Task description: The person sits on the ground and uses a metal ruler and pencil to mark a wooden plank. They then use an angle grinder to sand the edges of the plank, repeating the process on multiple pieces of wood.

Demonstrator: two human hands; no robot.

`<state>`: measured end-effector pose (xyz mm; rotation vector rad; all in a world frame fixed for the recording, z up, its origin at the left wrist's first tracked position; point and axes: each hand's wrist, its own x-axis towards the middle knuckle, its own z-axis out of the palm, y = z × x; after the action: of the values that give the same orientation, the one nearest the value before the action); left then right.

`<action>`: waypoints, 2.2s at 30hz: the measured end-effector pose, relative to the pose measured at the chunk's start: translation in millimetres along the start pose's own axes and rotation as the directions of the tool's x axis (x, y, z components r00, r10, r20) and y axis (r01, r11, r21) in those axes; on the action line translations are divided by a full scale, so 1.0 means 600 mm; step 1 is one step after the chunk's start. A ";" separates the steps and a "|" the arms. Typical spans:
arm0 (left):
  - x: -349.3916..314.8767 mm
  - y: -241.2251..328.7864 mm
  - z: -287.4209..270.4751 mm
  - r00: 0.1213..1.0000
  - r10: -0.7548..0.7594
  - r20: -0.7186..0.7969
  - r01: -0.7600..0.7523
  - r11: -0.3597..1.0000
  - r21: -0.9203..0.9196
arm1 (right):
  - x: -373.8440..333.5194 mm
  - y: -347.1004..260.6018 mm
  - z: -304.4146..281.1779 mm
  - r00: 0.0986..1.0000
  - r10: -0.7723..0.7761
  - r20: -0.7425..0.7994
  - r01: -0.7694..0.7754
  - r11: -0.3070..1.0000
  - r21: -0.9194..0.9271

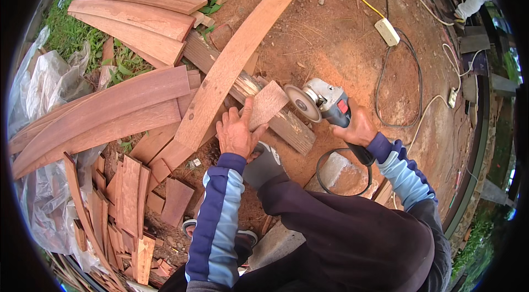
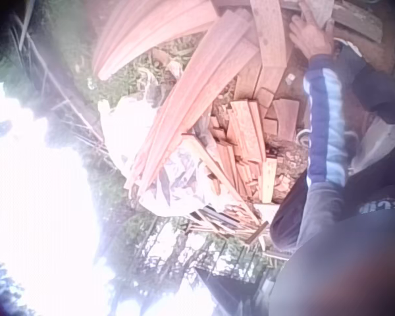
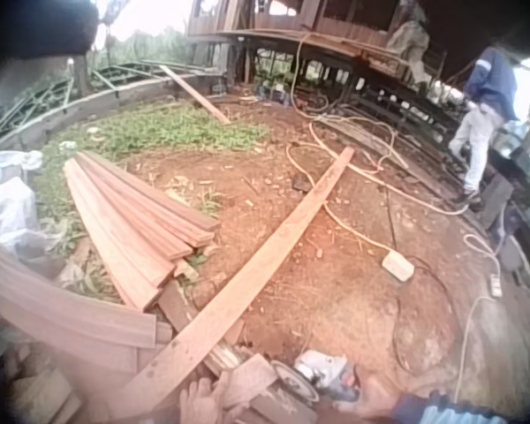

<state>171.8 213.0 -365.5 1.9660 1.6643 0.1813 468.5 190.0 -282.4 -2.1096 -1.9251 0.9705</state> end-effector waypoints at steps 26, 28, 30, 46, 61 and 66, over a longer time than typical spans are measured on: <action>0.000 -0.004 0.007 0.997 0.043 -0.058 -0.041 0.998 0.038 | 0.003 0.001 0.003 1.000 -0.010 -0.001 0.010 1.000 -0.015; 0.000 -0.005 0.009 0.996 0.053 -0.072 -0.050 0.998 0.048 | 0.003 -0.003 0.001 1.000 -0.013 -0.004 0.013 1.000 -0.019; 0.000 -0.005 0.010 0.995 0.060 -0.077 -0.056 0.997 0.049 | 0.003 -0.004 0.000 1.000 -0.019 -0.004 0.019 0.999 -0.030; 0.003 -0.004 0.008 0.997 0.064 -0.046 -0.063 0.998 0.030 | 0.007 -0.007 -0.001 1.000 -0.012 0.010 0.013 0.998 -0.057; 0.002 -0.002 0.005 0.997 0.063 -0.047 -0.061 0.998 0.035 | 0.006 -0.010 0.001 0.998 -0.039 -0.040 0.035 0.996 -0.077; 0.002 -0.002 0.003 0.997 0.068 -0.045 -0.067 0.997 0.035 | 0.006 -0.022 -0.006 0.999 0.023 0.026 -0.021 0.996 -0.082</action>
<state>172.0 213.9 -367.9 2.0594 1.6408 0.2266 459.3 196.9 -274.1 -2.1769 -1.9916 0.9451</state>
